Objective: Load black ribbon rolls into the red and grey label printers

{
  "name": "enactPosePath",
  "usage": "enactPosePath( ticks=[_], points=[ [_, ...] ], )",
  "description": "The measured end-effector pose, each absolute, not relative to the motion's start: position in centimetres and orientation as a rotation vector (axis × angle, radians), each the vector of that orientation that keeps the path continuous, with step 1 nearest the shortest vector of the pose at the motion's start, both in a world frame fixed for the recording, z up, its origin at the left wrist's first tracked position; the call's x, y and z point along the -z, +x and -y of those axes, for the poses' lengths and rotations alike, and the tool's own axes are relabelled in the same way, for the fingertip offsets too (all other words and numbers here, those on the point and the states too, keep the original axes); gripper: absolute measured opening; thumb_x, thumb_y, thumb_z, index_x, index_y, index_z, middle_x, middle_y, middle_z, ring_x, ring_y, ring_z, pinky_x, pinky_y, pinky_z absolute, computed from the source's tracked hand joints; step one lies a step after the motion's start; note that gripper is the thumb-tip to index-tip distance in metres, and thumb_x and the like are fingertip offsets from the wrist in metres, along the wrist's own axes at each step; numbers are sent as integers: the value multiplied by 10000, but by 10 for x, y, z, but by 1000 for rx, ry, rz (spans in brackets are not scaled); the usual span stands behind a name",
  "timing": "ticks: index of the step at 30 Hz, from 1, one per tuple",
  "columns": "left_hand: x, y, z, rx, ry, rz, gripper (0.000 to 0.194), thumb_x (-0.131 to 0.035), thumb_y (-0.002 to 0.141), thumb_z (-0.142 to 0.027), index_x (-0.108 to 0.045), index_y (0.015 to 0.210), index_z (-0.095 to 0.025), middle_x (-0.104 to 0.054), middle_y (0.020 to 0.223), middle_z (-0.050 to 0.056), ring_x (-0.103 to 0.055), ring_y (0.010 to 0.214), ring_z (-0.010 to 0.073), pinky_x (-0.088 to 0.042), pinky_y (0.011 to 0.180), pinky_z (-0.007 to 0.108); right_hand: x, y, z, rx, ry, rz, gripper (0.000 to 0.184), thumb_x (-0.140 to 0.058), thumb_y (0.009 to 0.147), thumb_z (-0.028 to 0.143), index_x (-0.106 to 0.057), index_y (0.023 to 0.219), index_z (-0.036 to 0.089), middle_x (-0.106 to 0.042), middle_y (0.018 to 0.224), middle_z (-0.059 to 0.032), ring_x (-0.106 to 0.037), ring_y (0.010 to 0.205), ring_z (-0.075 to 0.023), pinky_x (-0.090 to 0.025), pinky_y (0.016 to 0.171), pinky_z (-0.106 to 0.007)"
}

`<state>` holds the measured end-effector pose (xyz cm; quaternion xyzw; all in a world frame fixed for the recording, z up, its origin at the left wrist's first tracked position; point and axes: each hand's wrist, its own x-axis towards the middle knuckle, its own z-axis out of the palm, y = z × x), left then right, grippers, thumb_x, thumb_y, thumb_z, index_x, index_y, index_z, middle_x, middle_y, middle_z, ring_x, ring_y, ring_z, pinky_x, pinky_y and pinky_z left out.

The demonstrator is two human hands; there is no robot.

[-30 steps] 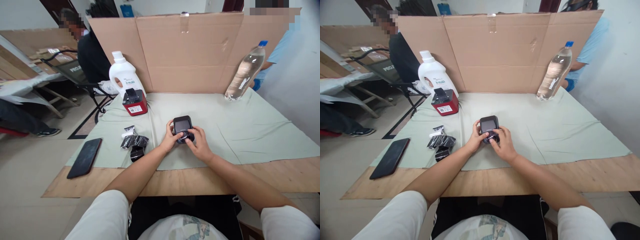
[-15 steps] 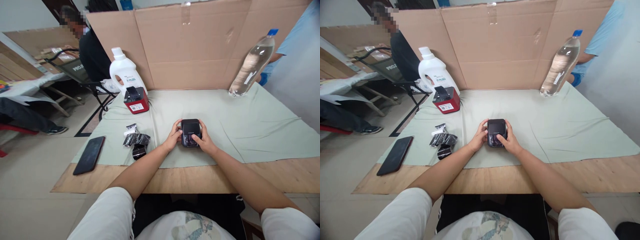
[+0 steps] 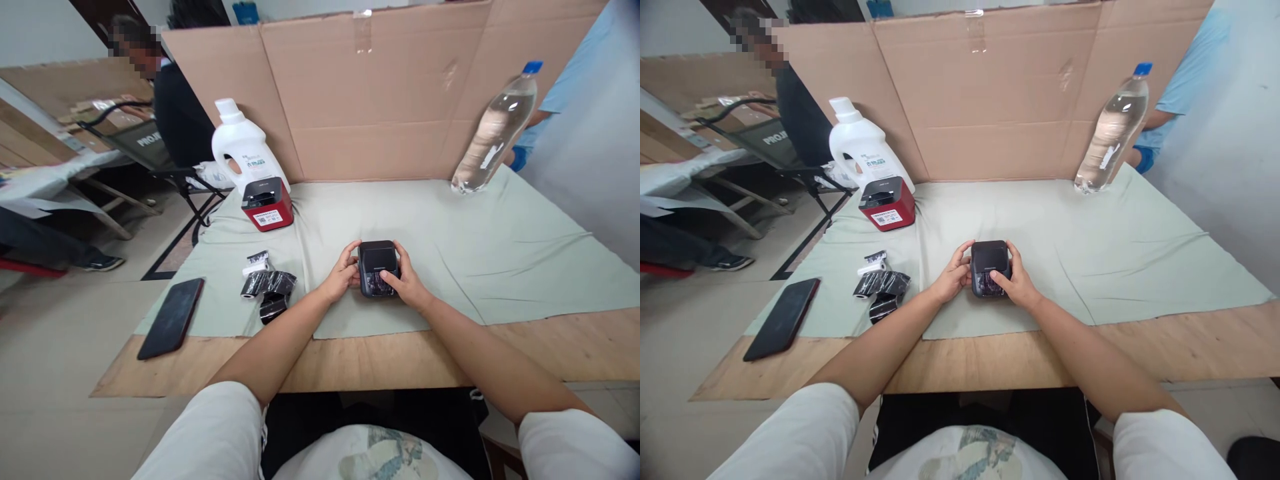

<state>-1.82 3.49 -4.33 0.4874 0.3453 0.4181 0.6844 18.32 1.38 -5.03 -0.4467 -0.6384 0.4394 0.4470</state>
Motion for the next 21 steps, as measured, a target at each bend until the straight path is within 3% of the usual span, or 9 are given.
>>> enactPosePath(
  ticks=[10, 16, 21],
  points=[
    [35, -21, -36, -897, 1026, -742, 760, -664, 743, -280, -316, 1416, -350, -561, 932, -30, -618, 583, 69, -517, 559, 229, 53, 186, -16, -1115, -1083, 1568, 944, -619, 809, 607, -138, 1522, 219, -536, 1343, -153, -531, 1244, -291, -421, 1059, -508],
    [29, -19, -34, -905, 1033, -807, 753, -651, 708, -249, -349, 1391, -341, -565, 938, -37, -601, 539, 53, -519, 530, 219, 49, 189, -18, -1212, -1003, 1528, 966, -669, 765, 498, -137, 1517, 206, -502, 1378, -151, -517, 1252, -281, -357, 1112, -521],
    [29, -19, -33, -873, 1048, -833, 762, -644, 692, -226, -358, 1387, -353, -562, 951, -39, -588, 538, 43, -520, 534, 213, 42, 198, -21, -1330, -922, 1482, 841, -668, 739, 462, -294, 1461, 246, -537, 1357, -102, -520, 1245, -270, -376, 1098, -510]
  ],
)
